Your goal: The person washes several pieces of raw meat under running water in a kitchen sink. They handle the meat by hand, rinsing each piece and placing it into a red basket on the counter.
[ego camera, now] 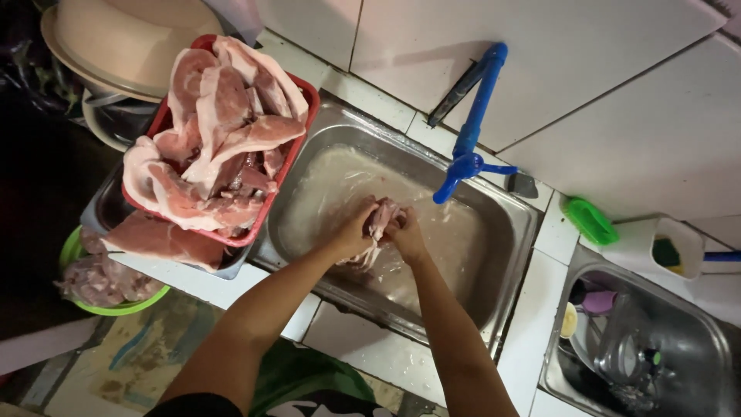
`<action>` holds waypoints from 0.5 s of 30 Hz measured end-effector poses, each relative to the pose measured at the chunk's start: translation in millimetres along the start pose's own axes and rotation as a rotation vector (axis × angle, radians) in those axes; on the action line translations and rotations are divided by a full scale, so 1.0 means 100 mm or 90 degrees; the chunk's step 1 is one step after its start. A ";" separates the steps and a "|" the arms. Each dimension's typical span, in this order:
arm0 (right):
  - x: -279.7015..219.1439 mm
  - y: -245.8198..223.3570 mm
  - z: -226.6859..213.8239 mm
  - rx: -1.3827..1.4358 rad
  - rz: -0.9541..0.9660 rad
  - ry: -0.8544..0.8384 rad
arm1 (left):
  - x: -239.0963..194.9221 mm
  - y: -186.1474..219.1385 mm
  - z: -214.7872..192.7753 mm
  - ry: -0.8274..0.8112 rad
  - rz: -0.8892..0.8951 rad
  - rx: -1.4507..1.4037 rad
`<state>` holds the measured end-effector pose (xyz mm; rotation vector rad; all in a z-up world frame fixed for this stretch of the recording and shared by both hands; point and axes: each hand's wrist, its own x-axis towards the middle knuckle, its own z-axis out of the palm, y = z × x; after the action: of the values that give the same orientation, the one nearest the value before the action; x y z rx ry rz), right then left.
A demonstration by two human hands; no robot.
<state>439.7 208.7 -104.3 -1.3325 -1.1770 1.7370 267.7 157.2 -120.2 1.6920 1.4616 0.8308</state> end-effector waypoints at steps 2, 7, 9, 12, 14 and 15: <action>0.07 -0.02 0.04 0.044 0.039 0.035 | 0.04 -0.37 0.23 0.068 0.057 0.165; 0.17 0.24 -0.04 0.058 0.049 0.087 | 0.06 -0.55 0.45 0.107 0.080 0.159; 0.14 0.22 -0.06 0.061 0.048 0.106 | 0.14 -0.57 0.56 0.127 0.086 0.180; 0.24 0.33 -0.12 0.027 0.089 0.213 | 0.16 -0.03 0.16 0.050 -0.004 0.115; 0.33 0.44 -0.21 -0.080 0.080 0.275 | 0.04 0.77 -0.37 -0.034 -0.089 0.099; 0.39 0.22 -0.14 -0.080 0.076 0.268 | 0.15 0.77 -0.36 -0.027 -0.091 0.103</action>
<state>443.3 238.2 -140.8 -1.7707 -0.9915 1.3809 278.3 169.8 -35.7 1.6883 1.6357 0.6109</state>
